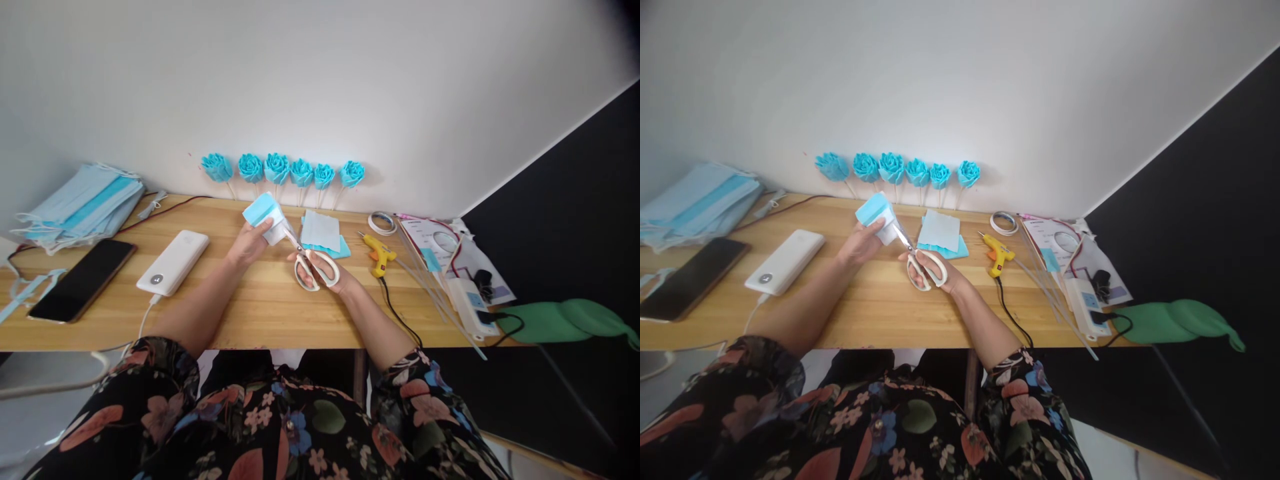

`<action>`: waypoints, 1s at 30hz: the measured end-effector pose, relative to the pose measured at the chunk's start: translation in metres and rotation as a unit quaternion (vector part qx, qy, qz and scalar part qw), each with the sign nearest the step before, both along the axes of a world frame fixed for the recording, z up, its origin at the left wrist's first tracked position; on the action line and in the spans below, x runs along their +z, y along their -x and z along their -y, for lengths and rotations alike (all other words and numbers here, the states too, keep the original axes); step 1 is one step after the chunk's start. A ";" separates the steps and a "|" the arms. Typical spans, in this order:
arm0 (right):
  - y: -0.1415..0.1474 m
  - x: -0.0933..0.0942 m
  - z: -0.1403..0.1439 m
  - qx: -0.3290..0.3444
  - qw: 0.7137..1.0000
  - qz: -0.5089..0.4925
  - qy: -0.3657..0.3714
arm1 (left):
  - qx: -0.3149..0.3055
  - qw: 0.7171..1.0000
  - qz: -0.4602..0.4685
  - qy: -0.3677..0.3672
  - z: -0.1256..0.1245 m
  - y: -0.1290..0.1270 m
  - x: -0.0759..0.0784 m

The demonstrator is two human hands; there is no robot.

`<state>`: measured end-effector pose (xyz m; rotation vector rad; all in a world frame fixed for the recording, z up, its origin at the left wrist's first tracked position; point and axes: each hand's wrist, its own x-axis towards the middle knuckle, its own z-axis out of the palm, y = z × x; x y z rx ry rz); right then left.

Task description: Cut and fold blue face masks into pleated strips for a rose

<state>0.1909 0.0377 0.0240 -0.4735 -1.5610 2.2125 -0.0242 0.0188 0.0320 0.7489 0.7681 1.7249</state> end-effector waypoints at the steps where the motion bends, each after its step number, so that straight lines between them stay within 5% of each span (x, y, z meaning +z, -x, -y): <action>1: 0.000 0.000 0.000 0.000 1.000 -0.002 0.002 | -0.003 1.000 0.001 -0.001 0.000 0.000 0.000; 30: -0.001 0.001 0.000 0.015 0.999 -0.021 -0.025 | 0.028 1.000 0.008 0.010 -0.006 0.005 -0.008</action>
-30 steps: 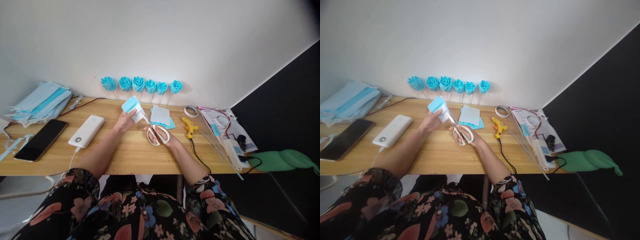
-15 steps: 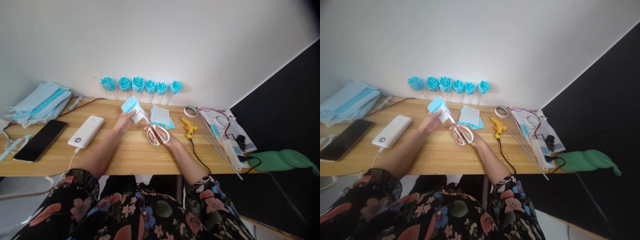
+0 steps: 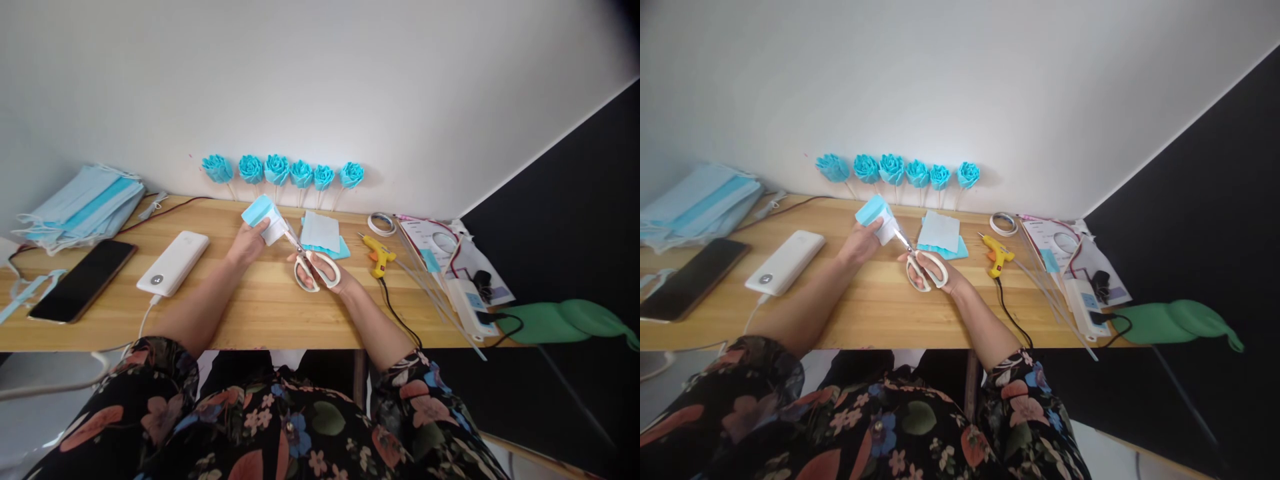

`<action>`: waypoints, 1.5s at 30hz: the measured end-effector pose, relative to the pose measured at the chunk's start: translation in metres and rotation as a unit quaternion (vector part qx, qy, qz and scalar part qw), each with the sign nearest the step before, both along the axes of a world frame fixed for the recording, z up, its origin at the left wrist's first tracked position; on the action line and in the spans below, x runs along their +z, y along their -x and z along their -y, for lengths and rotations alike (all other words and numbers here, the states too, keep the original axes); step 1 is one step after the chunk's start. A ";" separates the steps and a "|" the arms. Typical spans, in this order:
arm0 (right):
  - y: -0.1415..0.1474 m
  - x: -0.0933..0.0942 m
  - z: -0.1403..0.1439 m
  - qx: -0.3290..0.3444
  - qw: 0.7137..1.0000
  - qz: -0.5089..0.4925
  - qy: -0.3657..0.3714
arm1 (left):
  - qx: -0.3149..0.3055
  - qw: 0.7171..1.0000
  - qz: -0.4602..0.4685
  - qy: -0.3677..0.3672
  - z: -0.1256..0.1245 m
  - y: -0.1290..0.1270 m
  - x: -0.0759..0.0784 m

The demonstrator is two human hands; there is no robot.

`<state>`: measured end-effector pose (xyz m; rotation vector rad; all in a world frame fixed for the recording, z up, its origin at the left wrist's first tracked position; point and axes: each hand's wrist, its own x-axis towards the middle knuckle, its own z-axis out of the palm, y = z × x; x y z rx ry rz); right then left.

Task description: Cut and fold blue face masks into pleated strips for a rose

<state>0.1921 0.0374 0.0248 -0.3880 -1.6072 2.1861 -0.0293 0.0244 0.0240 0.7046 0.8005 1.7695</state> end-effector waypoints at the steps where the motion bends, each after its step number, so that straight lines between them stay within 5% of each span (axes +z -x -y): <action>1: 0.000 0.000 0.000 -0.002 1.000 0.003 0.004 | -0.002 1.000 0.000 0.001 0.000 0.000 0.000; 22: 0.003 -0.002 -0.004 -0.017 0.999 0.011 0.048 | -0.029 0.999 0.028 0.000 -0.003 -0.003 0.002; 28: 0.004 -0.012 -0.008 -0.004 0.999 0.009 0.043 | -0.015 0.996 0.059 0.058 -0.004 0.002 0.001; 45: 0.001 -0.007 -0.005 -0.019 0.999 0.033 0.034 | -0.011 0.999 -0.041 0.007 -0.002 -0.002 0.002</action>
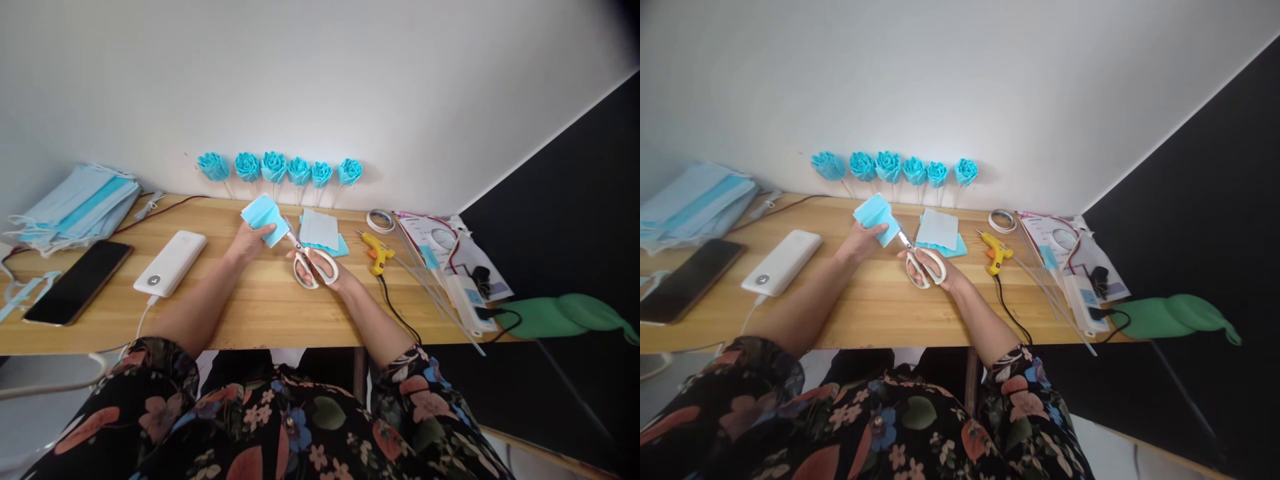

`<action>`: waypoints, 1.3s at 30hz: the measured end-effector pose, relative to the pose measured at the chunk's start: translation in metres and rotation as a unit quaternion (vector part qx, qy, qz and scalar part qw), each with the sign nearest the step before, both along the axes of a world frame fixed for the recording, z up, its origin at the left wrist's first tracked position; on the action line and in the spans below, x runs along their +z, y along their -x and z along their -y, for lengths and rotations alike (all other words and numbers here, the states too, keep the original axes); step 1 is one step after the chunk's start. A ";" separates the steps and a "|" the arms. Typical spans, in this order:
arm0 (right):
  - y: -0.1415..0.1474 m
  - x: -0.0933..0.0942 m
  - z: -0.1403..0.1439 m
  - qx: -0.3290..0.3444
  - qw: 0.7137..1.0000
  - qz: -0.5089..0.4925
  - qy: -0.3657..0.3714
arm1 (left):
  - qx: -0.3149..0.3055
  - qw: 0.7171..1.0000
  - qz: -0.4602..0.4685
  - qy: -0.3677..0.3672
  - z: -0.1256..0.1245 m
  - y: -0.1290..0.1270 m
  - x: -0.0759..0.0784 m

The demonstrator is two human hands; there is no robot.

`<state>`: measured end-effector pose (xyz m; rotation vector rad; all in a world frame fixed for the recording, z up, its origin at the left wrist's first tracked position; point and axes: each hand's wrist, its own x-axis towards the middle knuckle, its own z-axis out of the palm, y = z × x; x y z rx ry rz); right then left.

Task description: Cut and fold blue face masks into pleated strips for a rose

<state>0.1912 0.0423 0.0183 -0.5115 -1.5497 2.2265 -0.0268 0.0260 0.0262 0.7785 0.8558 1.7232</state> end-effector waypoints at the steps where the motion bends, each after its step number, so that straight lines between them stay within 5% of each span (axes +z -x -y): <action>1: 0.000 -0.002 -0.001 0.004 1.000 -0.006 -0.002 | 0.002 1.000 0.000 -0.002 -0.001 0.001 -0.001; 39: -0.003 0.003 0.002 0.022 0.999 -0.036 -0.027 | -0.019 1.000 -0.017 0.014 0.003 0.004 0.000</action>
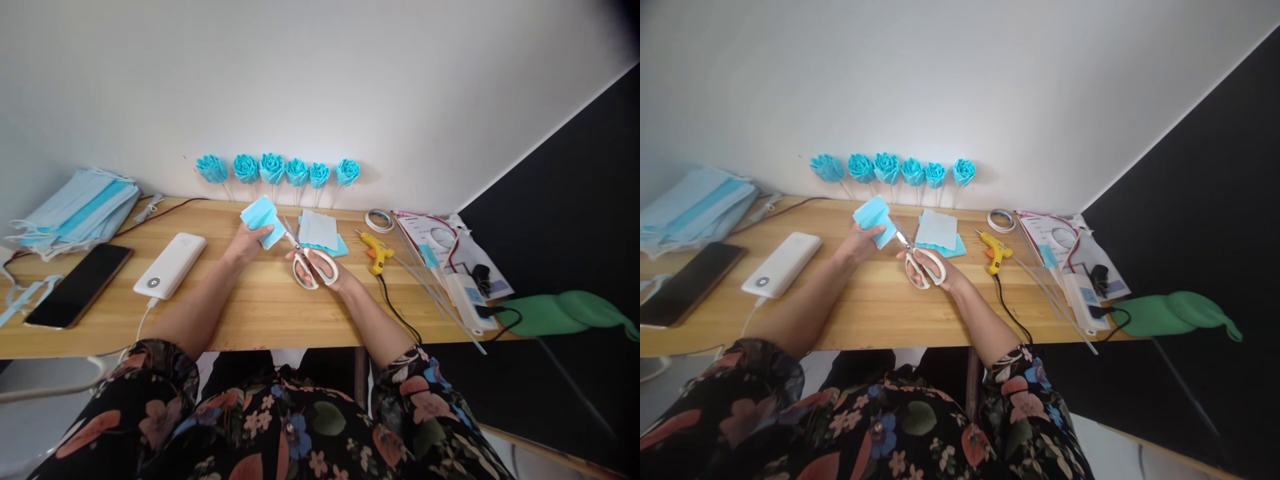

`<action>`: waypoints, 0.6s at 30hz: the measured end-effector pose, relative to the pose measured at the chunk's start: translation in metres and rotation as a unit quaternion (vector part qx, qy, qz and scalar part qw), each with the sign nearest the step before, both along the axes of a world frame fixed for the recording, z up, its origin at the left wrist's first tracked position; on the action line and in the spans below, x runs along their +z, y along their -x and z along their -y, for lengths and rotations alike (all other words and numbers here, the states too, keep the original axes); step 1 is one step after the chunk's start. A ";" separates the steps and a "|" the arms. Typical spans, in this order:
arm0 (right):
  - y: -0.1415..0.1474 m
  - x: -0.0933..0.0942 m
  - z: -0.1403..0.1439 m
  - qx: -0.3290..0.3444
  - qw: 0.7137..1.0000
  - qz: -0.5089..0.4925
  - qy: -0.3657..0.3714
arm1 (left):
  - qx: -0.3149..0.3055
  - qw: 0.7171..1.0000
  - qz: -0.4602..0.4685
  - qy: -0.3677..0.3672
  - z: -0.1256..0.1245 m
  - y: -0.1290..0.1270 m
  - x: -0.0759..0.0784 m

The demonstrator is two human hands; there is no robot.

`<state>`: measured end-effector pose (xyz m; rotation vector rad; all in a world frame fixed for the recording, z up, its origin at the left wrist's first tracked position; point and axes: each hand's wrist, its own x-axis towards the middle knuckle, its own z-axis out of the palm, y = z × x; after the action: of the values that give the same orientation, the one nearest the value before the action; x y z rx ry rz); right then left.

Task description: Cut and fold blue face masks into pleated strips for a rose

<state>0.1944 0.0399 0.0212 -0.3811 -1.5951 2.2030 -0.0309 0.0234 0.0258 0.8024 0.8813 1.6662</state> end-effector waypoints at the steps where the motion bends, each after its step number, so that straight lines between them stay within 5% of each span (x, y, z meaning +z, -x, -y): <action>1: 0.000 0.001 0.001 0.000 1.000 0.002 0.000 | -0.002 1.000 0.000 -0.001 0.000 0.000 0.001; 18: 0.008 0.001 0.003 -0.044 0.999 -0.006 0.025 | -0.012 1.000 0.019 -0.001 0.003 -0.004 0.000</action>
<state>0.1864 0.0371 0.0220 -0.4435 -1.4917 2.1783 -0.0265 0.0209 0.0256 0.7770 0.8401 1.6574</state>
